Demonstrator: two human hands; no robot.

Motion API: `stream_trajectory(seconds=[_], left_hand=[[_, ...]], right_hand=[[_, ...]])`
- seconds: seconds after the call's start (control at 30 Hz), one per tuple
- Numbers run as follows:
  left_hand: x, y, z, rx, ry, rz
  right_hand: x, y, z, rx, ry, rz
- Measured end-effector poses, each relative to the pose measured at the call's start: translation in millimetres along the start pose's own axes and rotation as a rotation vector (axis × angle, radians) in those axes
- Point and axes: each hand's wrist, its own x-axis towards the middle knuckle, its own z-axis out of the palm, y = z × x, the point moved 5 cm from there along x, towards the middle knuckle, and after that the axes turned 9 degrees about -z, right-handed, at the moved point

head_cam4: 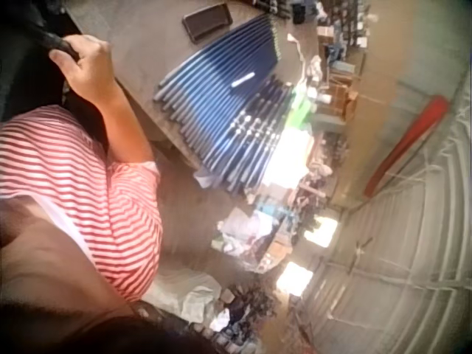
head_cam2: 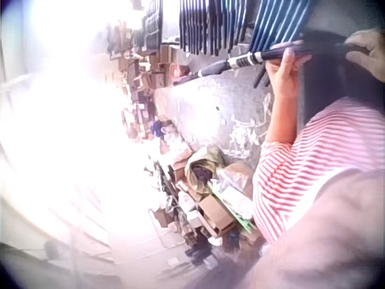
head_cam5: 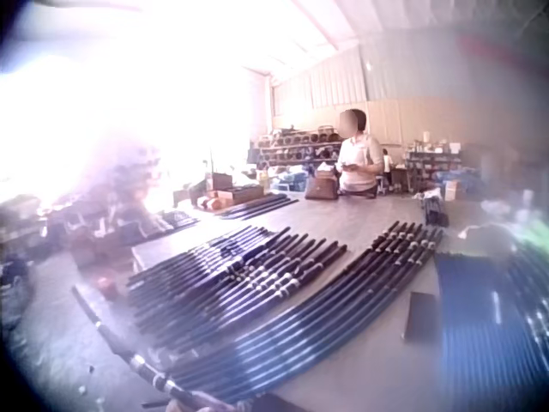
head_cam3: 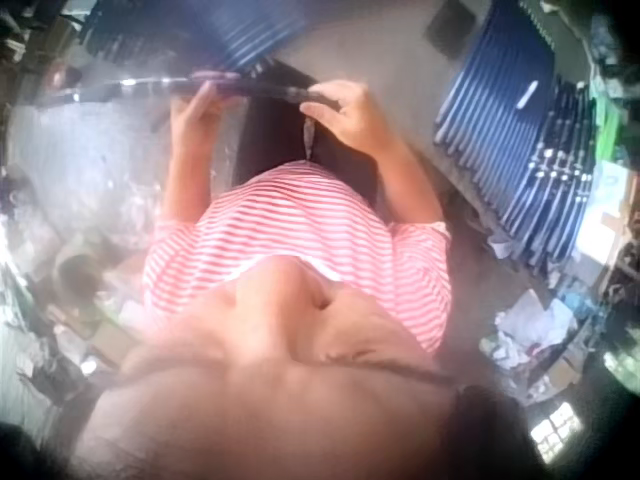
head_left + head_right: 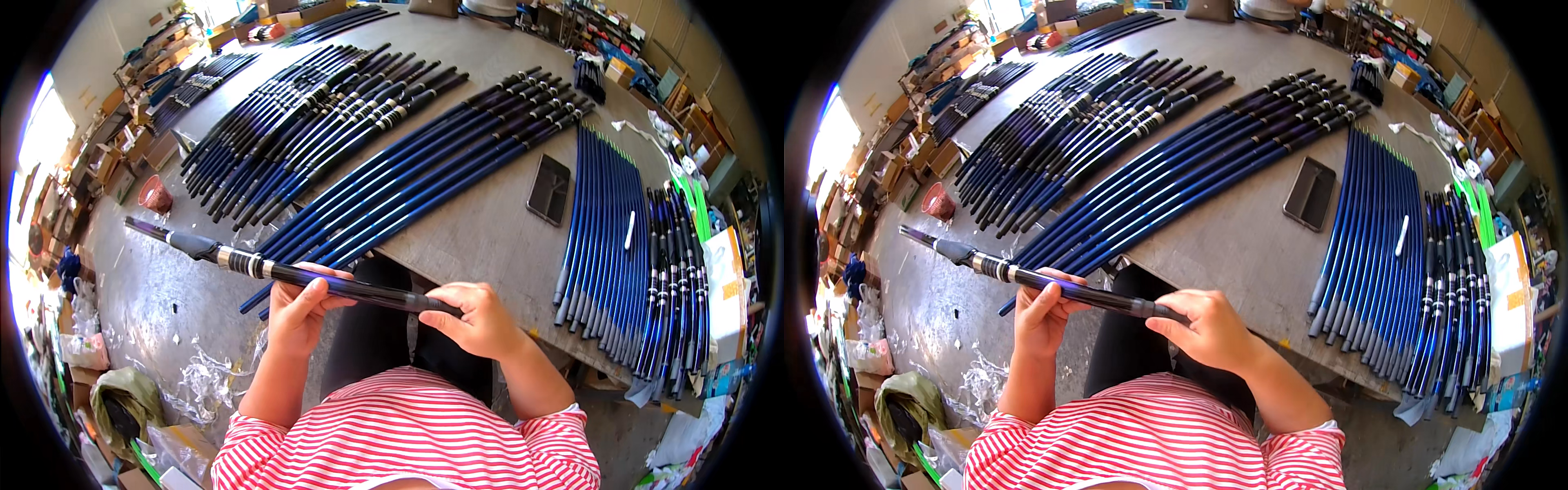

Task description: The person uses a white marker to mark positions on a set of blue rods laid out on a table. They then pick up one rod, slide a grey grip onto the handle end, and return it to the table.

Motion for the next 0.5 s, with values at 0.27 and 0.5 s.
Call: stream_trajectory(seconds=[0.27,0.5], left_hand=[[3,-39,34,0.104,-0.286,-0.093],[6,-44,48,0.107,-0.220,-0.066]], right_hand=[[-11,3,11,0.210,0.088,0.103],[-16,9,17,0.222,0.072,0.151]])
